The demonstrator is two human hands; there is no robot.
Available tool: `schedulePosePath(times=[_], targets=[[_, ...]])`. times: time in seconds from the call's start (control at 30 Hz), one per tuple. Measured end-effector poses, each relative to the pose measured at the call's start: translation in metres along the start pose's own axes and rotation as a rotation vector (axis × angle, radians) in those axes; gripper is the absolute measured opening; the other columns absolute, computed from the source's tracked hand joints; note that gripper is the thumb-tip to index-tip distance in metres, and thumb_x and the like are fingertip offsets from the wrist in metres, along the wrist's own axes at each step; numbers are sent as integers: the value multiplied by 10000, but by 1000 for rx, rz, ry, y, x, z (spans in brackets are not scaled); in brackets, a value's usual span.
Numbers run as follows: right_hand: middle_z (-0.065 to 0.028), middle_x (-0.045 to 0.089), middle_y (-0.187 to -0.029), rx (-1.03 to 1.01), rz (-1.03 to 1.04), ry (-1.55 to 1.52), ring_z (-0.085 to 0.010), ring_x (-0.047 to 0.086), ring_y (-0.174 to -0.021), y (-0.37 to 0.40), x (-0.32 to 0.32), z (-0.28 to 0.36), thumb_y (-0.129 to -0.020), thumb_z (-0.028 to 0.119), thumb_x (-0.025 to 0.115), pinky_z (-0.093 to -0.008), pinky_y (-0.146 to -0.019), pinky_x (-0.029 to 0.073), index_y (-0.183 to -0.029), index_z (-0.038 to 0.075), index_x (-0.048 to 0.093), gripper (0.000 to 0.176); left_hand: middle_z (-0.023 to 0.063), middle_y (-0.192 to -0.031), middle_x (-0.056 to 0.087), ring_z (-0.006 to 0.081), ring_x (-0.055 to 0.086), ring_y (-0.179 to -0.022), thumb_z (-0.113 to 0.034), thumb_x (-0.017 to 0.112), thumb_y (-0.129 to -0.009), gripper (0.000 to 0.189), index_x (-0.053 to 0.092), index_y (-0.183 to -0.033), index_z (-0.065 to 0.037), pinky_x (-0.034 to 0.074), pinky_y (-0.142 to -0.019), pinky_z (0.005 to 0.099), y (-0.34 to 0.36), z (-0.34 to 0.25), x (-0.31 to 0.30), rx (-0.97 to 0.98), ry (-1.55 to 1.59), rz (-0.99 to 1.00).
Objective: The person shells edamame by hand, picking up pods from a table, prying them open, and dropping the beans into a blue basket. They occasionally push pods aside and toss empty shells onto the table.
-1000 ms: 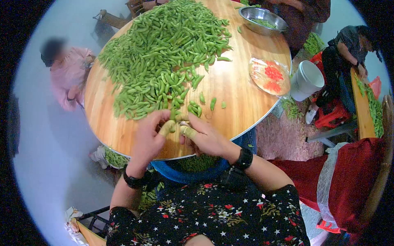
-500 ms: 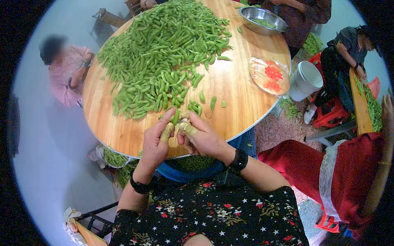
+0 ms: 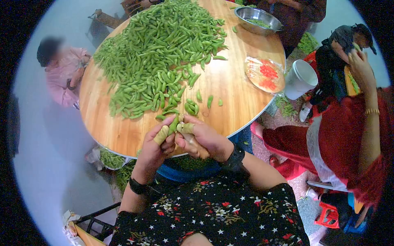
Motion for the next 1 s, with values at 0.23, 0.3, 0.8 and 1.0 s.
schedulePosePath(times=[0.23, 0.3, 0.8, 1.0], targets=[[-74, 573, -703, -33, -225, 304, -153, 532, -415, -2, -4, 3, -974, 182, 365, -270, -371, 438, -1098, 72, 443, 183, 104, -853, 629, 183, 597, -679, -51, 617, -863, 330, 580, -1190, -26, 478, -588, 263, 13, -37, 25, 801, -1568, -114], [-76, 567, -704, -85, -237, 544, -175, 561, -442, -2, 0, 8, -968, 169, 370, -275, -377, 437, -1070, 51, 450, 175, 138, -861, 632, 219, 612, -699, -22, 622, -835, 322, 585, -1155, -15, 492, -614, 287, 15, -39, 27, 820, -1609, -141], [-201, 577, -805, -677, -463, 1249, -345, 580, -743, -3, -5, 37, -850, 204, 603, -410, -665, 458, -945, 11, 513, 233, 120, -819, 650, 187, 647, -760, -3, 498, -878, 203, 589, -1059, 8, 500, -674, 301, -9, -25, -13, 498, -1032, -310], [-176, 597, -800, -554, -455, 1110, -311, 598, -765, -10, -17, 39, -794, 212, 663, -386, -667, 461, -902, 15, 527, 262, 155, -917, 648, 265, 648, -853, 6, 508, -870, 216, 587, -1071, 11, 505, -745, 329, 2, -32, 13, 738, -1304, -262]])
Point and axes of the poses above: each hand's wrist, its own y-axis away from the middle knuckle, its own x-axis out of the palm, z = x × y, the point moved 7 cm from there along -y, towards the middle knuckle
